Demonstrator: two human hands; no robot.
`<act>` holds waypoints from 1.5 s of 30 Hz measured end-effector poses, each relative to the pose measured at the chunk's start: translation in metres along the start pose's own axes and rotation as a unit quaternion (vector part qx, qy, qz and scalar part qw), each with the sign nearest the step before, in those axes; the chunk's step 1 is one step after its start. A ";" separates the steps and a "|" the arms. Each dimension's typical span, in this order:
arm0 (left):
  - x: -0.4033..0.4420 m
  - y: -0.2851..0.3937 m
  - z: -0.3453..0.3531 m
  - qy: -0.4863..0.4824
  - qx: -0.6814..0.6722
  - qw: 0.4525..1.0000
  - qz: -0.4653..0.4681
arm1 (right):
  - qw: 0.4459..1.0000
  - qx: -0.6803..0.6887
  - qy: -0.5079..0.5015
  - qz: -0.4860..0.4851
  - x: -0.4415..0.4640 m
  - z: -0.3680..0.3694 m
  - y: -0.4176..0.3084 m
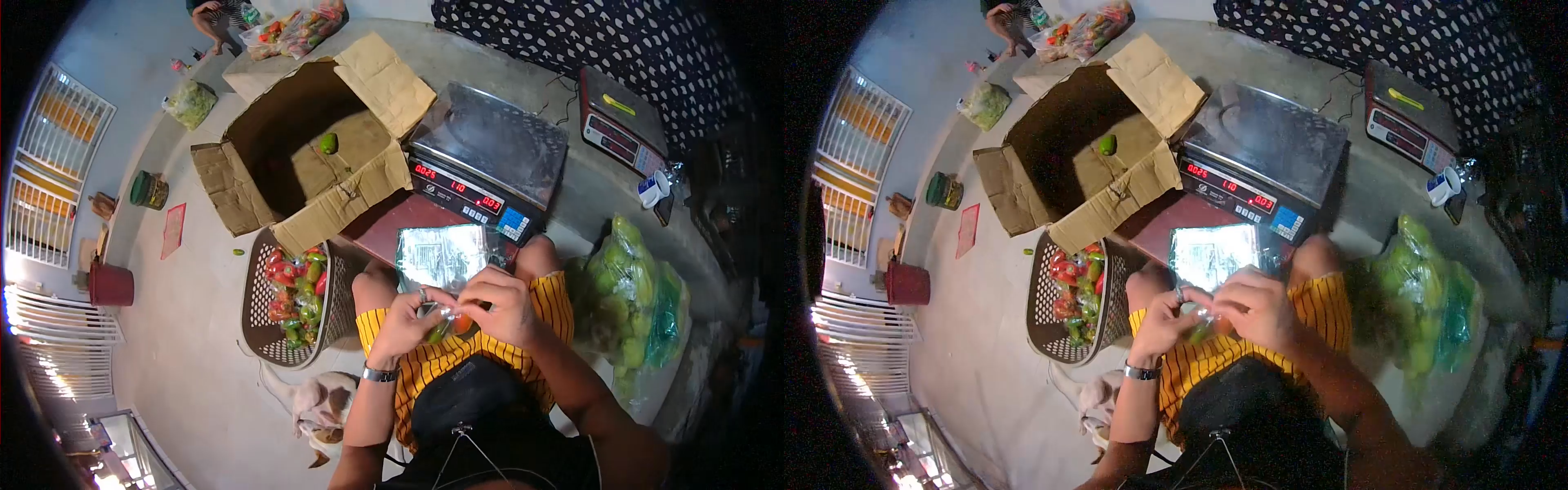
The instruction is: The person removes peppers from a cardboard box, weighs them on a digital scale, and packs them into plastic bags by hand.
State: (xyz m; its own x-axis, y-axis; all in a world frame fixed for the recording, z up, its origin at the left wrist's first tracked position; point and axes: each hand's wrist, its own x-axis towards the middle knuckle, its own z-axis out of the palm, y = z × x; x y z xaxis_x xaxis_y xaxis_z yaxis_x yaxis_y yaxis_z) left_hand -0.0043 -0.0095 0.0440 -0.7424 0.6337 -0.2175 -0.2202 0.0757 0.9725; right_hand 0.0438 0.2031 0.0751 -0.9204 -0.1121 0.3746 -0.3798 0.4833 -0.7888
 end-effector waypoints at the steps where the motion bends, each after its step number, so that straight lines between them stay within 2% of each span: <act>1: 0.005 -0.006 0.000 -0.003 0.068 0.993 0.093 | 1.000 0.013 0.002 0.020 -0.002 0.000 0.004; 4: 0.011 0.000 0.010 0.092 0.233 0.968 -0.009 | 0.987 0.015 0.031 0.159 -0.011 0.012 0.007; 5: 0.020 -0.017 0.015 0.152 0.269 0.946 0.100 | 0.983 0.026 0.038 0.176 -0.016 0.019 0.010; 7: 0.032 -0.034 0.030 0.218 0.269 0.932 0.107 | 0.976 0.048 0.050 0.208 -0.026 0.036 0.021; 9: 0.037 -0.044 0.050 0.263 0.267 0.921 0.108 | 0.978 0.016 0.088 0.190 -0.032 0.051 0.037; 10: 0.040 -0.053 0.056 0.264 0.195 0.942 0.073 | 0.978 0.000 0.107 0.181 -0.032 0.055 0.044; 13: 0.048 -0.073 0.055 0.230 -0.004 0.973 -0.023 | 0.982 -0.019 0.116 0.148 -0.035 0.053 0.056; 16: 0.050 -0.081 0.051 0.166 -0.107 0.980 -0.010 | 0.984 -0.045 0.125 0.115 -0.042 0.052 0.068; 19: 0.054 -0.094 0.050 0.155 -0.137 0.978 -0.005 | 0.985 -0.043 0.123 0.117 -0.044 0.049 0.076; 23: 0.053 -0.098 0.044 0.133 -0.103 0.986 -0.014 | 0.982 -0.029 0.140 0.126 -0.048 0.052 0.077; 26: 0.054 -0.093 0.043 0.133 -0.105 0.985 -0.015 | 0.982 -0.055 0.152 0.093 -0.049 0.052 0.077; 34: 0.056 -0.097 0.035 0.114 -0.112 0.987 -0.025 | 0.986 -0.023 0.117 0.118 -0.046 0.054 0.086; 37: 0.055 -0.090 0.030 0.096 -0.069 0.991 -0.065 | 0.987 -0.014 0.092 0.131 -0.039 0.052 0.087; 38: 0.056 -0.095 0.026 0.089 -0.094 0.989 -0.079 | 0.987 -0.014 0.081 0.137 -0.037 0.051 0.088; 39: 0.057 -0.095 0.023 0.078 -0.074 0.991 -0.085 | 0.991 -0.021 0.087 0.098 -0.035 0.051 0.094; 43: 0.064 -0.098 0.007 0.017 -0.090 0.992 -0.092 | 0.992 -0.014 -0.004 0.126 -0.029 0.044 0.107; 45: 0.065 -0.102 0.003 0.023 -0.101 0.992 -0.078 | 0.990 0.020 -0.032 0.133 -0.023 0.039 0.109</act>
State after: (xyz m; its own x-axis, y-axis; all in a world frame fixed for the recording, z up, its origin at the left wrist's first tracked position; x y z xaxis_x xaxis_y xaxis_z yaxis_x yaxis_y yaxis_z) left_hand -0.0284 0.0264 -0.0689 -0.7162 0.5909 -0.3714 -0.4536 0.0104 0.8912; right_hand 0.0201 0.2246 -0.0384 -0.9919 -0.0403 0.1207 -0.1255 0.4687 -0.8744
